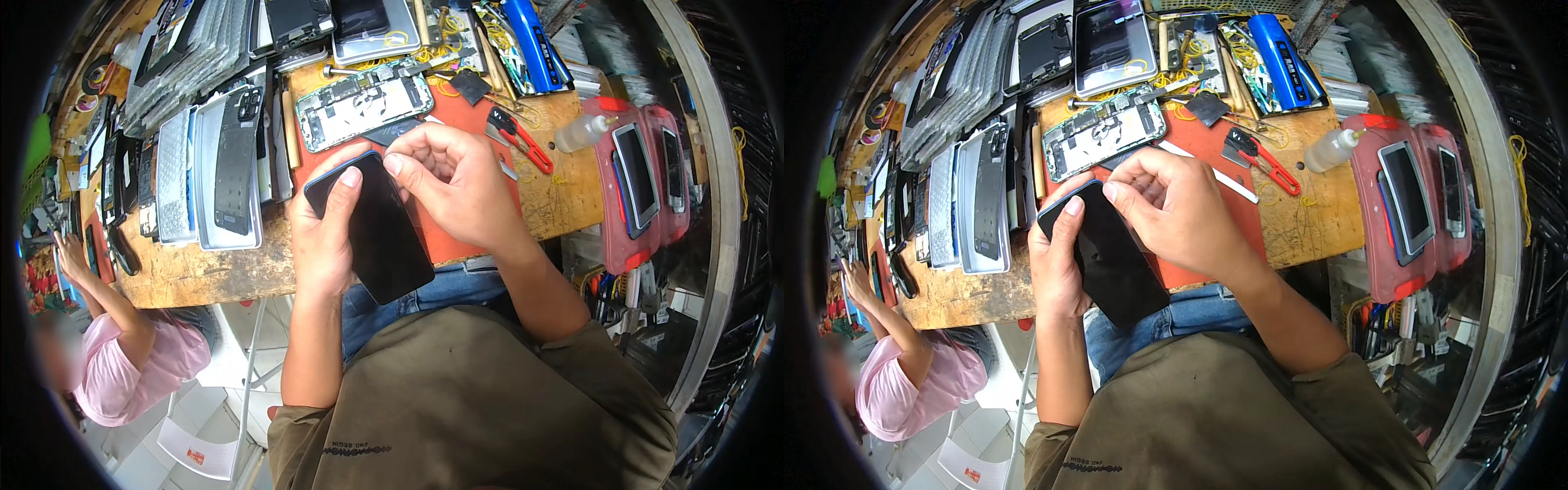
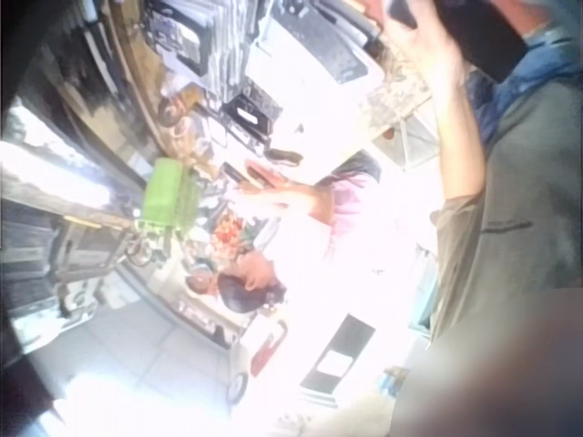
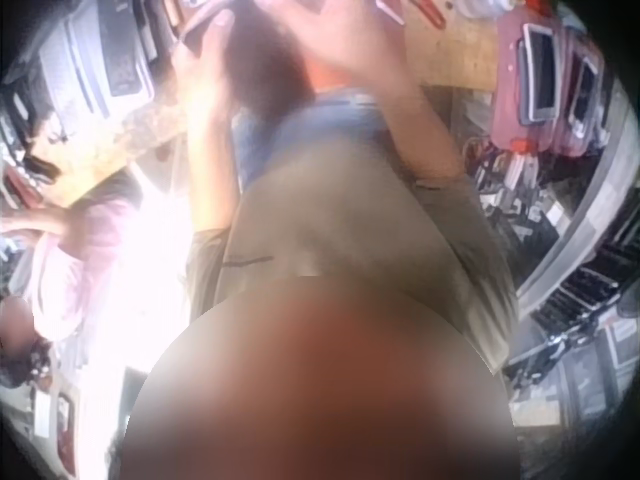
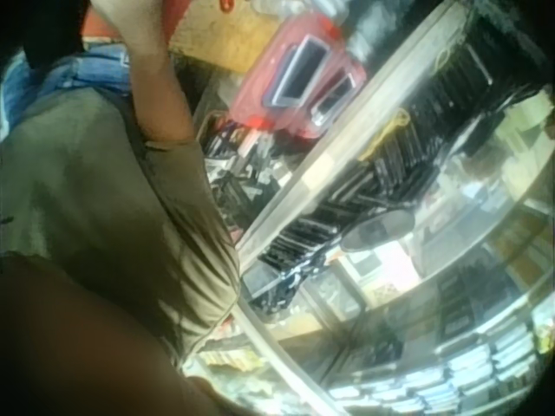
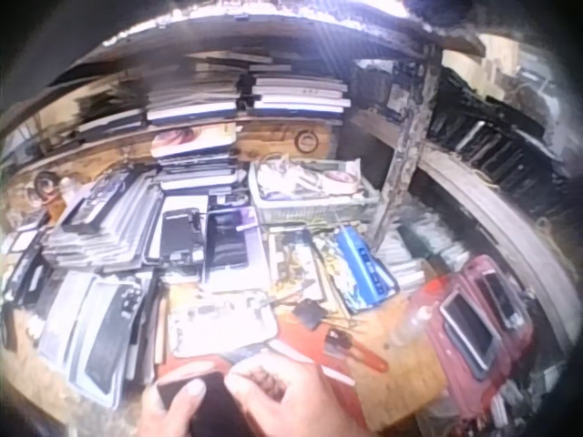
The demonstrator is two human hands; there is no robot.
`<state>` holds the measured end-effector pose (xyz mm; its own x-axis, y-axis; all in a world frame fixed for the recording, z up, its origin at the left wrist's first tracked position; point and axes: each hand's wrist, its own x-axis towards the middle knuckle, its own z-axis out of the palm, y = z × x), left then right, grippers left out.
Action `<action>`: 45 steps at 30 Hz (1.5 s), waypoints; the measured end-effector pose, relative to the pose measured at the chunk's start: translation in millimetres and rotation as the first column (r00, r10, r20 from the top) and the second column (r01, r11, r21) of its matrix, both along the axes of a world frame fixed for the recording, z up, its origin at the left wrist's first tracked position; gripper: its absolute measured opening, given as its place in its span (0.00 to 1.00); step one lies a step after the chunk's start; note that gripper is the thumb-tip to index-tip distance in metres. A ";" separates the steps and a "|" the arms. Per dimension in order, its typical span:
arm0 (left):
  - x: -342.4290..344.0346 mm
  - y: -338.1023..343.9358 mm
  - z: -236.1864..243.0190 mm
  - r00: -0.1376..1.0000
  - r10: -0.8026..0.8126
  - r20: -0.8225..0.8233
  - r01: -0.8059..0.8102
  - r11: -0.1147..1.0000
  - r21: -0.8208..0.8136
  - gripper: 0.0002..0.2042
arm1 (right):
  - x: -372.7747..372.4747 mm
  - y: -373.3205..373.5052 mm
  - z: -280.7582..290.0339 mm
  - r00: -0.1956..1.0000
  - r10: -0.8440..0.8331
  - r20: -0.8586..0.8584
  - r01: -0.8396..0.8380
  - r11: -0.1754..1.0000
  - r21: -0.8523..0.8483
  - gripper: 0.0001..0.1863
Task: The person applies adhesive to the edges of a smartphone, then uses a screwdriver and tweezers to remove and reattach internal components. The person handles the phone casing, battery, and circuit board while working at a cluttered repair bench.
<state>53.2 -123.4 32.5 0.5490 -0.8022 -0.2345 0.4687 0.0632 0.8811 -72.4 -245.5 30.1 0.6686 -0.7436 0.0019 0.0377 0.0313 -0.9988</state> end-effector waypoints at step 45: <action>7.6 -10.3 -3.7 0.889 -0.180 -0.421 0.074 0.964 -0.257 0.29 | -80.1 70.5 13.2 0.964 -0.061 -0.260 0.029 0.991 -0.127 0.08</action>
